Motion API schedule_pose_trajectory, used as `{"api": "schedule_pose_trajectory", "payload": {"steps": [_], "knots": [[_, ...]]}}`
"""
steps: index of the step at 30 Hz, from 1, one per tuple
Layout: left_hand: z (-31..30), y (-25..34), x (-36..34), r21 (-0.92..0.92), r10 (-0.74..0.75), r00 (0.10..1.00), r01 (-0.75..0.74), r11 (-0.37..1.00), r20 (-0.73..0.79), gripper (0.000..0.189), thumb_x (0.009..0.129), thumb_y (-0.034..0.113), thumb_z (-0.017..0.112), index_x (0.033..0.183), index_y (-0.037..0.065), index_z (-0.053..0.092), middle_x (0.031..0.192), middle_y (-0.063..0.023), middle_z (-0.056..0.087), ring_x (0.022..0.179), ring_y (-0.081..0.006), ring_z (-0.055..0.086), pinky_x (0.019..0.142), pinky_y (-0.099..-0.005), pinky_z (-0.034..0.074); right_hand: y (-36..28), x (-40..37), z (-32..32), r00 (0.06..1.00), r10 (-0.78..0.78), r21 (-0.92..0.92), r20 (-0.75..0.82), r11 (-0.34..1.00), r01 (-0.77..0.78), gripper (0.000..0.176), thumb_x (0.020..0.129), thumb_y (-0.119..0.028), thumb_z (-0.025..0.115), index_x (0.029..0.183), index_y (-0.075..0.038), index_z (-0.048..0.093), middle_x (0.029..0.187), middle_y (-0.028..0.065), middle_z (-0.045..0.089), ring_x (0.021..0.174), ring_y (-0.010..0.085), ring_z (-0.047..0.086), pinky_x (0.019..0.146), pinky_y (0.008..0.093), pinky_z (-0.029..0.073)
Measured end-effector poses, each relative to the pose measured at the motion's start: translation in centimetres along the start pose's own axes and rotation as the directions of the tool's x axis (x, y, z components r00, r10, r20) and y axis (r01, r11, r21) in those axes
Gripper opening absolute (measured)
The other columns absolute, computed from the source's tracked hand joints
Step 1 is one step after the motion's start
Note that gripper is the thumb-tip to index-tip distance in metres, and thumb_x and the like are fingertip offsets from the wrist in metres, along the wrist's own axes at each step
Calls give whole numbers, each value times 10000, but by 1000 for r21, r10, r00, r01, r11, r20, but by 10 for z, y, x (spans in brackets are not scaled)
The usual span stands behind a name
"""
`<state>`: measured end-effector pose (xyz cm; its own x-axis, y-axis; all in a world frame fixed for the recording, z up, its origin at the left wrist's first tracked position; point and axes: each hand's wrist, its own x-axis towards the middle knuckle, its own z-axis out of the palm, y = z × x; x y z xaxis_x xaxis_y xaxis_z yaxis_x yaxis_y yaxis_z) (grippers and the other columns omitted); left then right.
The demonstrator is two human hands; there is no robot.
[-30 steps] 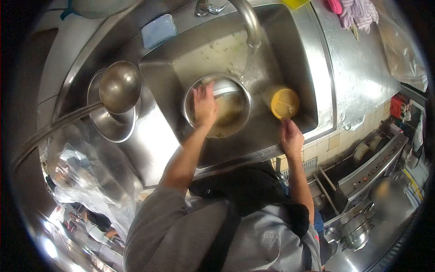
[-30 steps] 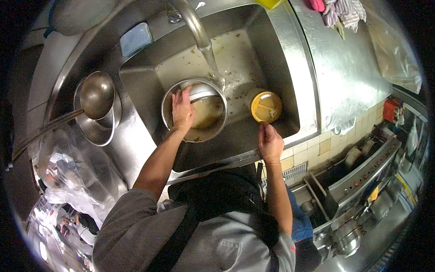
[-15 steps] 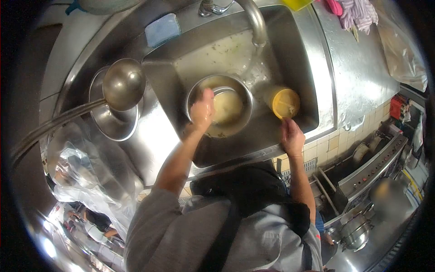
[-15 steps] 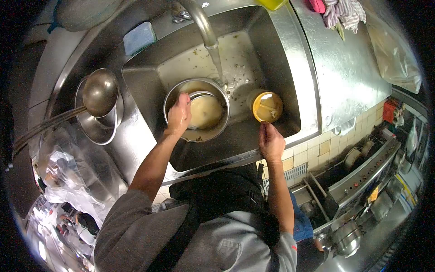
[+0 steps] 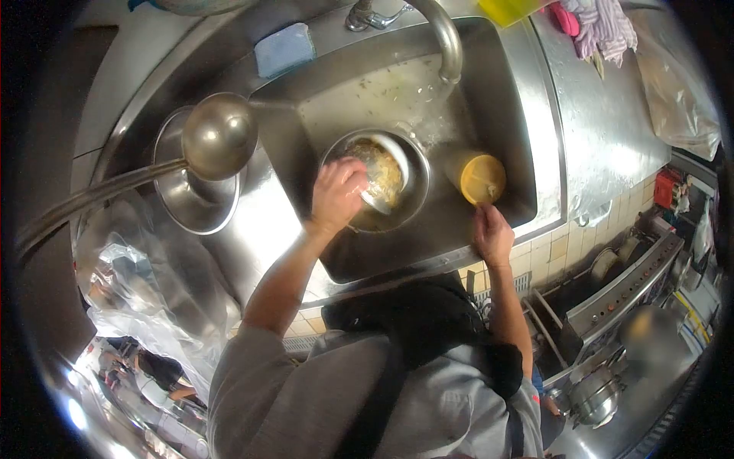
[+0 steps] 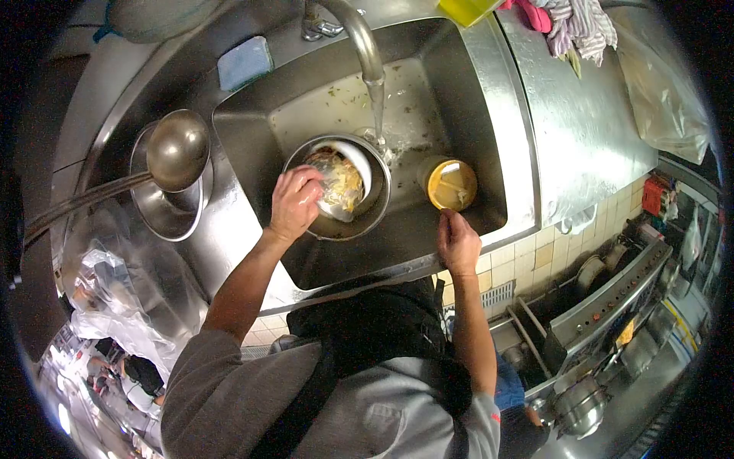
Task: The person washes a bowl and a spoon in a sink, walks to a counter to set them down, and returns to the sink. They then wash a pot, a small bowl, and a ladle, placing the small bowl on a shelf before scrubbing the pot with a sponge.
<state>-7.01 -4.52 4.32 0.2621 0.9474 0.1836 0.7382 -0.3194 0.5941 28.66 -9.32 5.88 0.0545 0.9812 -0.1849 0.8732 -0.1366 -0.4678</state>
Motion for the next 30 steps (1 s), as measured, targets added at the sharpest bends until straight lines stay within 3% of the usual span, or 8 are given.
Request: {"api": "schedule_pose_trajectory", "payload": {"steps": [5,14,17,20,23,27,28,30], "knots": [[-18,3,11,-103,-130,991,133,986,28,149,716,-70,595,791,51,551,1328,-112,657,1252,-320,613,1015,-472,519,7,-4,4,1000,-18,55,-9,998,19,128,972,-184,645,1044,-93,697,898,196,710,824,406,692,694,470,544],[-34,22,44,-69,2,988,-13,998,-158,240,704,-128,570,821,47,454,1234,-163,692,1176,-366,654,981,-475,558,-5,-7,-5,993,-13,356,120,934,-31,159,990,-104,634,1114,-15,679,946,204,709,846,316,706,749,384,542],[-46,58,83,-173,-139,990,140,975,17,244,769,-81,577,953,71,524,1128,-121,704,1086,-378,671,913,-478,573,-23,2,-9,981,-142,324,131,941,93,201,1000,-117,625,1164,-6,655,960,213,697,887,296,709,796,367,547],[-14,66,128,29,-10,1000,10,1000,-18,410,842,-3,595,1225,141,585,1080,-110,693,1029,-365,681,860,-466,580,-43,20,-19,977,-161,368,140,925,99,254,1013,-152,620,1219,-3,627,976,194,692,896,278,697,804,348,551],[-2,79,169,181,64,997,-69,981,36,401,890,34,577,1273,151,585,1111,-130,699,1038,-361,689,850,-475,582,-52,45,-24,982,-175,503,66,856,119,342,1034,-218,621,1290,6,593,1022,122,687,911,203,666,782,323,553],[12,76,190,144,26,1000,-25,989,-6,302,930,62,543,1224,123,576,1103,-166,703,1012,-387,694,826,-506,581,-95,69,-61,945,18,765,326,582,-275,526,1054,-407,573,1388,-2,536,1202,93,636,1049,189,637,885,346,553],[-9,89,194,166,-46,993,27,986,113,329,925,66,546,1251,106,569,1081,-173,707,999,-404,695,813,-512,579,-102,76,-63,942,30,801,335,518,-301,554,1050,-434,568,1391,0,532,1230,100,626,1078,198,629,905,368,547],[-17,94,186,154,-37,999,34,987,17,342,921,59,542,1261,95,566,1106,-178,701,1004,-409,691,801,-510,577,-115,90,-62,933,37,858,357,382,-344,609,1042,-490,557,1396,4,522,1288,114,606,1137,216,612,944,412,537]]}}
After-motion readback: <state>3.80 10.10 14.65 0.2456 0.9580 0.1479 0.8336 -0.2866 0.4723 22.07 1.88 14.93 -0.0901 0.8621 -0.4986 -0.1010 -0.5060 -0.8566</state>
